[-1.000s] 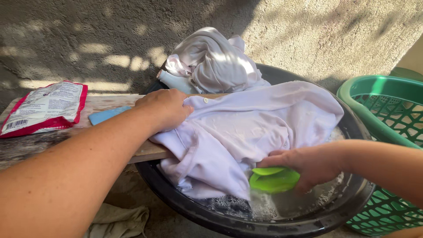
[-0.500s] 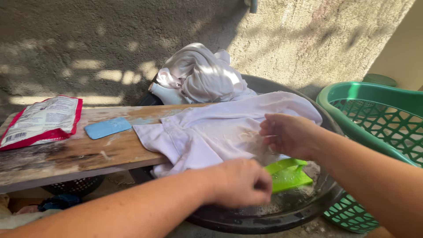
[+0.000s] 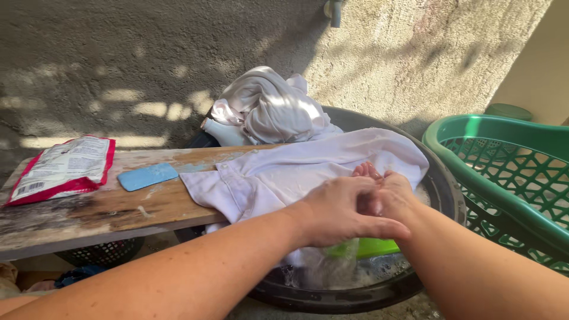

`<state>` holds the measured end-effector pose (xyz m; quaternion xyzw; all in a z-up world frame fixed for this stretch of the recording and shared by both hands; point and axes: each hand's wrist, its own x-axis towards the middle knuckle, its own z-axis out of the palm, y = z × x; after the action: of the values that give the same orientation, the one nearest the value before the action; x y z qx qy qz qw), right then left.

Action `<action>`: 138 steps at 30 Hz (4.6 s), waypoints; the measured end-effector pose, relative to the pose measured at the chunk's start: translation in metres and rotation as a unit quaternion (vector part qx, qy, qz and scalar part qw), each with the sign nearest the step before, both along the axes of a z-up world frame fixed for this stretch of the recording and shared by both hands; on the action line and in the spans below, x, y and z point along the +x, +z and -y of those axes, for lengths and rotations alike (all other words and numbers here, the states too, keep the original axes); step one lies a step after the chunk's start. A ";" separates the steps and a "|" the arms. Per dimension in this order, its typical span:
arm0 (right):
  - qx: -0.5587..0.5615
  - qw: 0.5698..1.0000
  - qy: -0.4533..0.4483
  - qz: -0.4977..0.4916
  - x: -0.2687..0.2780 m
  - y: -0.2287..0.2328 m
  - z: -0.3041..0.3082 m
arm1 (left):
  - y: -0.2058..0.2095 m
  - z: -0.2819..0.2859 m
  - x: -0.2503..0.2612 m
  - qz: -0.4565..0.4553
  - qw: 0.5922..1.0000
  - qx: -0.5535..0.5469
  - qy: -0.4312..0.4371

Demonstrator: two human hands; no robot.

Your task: The person scrubs a white shirt against a wooden board using a green brush inside a basin filled with soapy water. They repeatedly apply water and scrub different sections of the shirt until clean.

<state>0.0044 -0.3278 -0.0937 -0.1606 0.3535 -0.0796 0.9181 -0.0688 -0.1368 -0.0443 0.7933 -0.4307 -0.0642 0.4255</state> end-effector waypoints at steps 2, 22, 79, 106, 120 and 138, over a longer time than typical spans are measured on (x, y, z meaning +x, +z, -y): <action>-0.019 1.000 0.011 0.006 -0.001 -0.003 -0.006 | 0.003 0.009 -0.004 0.014 1.000 -0.006 -0.009; -0.033 0.998 0.060 -0.008 -0.015 0.011 -0.016 | 0.017 0.006 0.002 0.060 0.994 0.093 -0.021; -0.845 0.355 0.389 -0.089 -0.009 0.081 -0.025 | 0.031 -0.159 0.037 0.140 0.854 0.286 0.412; -0.824 0.512 0.220 -0.106 0.048 0.128 0.072 | 0.080 -0.157 0.084 0.093 0.887 0.142 0.429; -0.891 0.266 0.349 0.119 -0.061 0.073 -0.092 | 0.029 -0.139 0.056 0.111 0.844 0.328 0.409; -0.875 0.297 0.382 -0.002 -0.045 0.076 -0.065 | 0.025 -0.143 0.046 0.115 0.844 0.285 0.440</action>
<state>-0.0407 -0.2633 -0.0177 -0.9864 -0.0242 0.0183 0.1614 -0.0226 0.0062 -0.0196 0.9875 -0.0449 0.1015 0.1116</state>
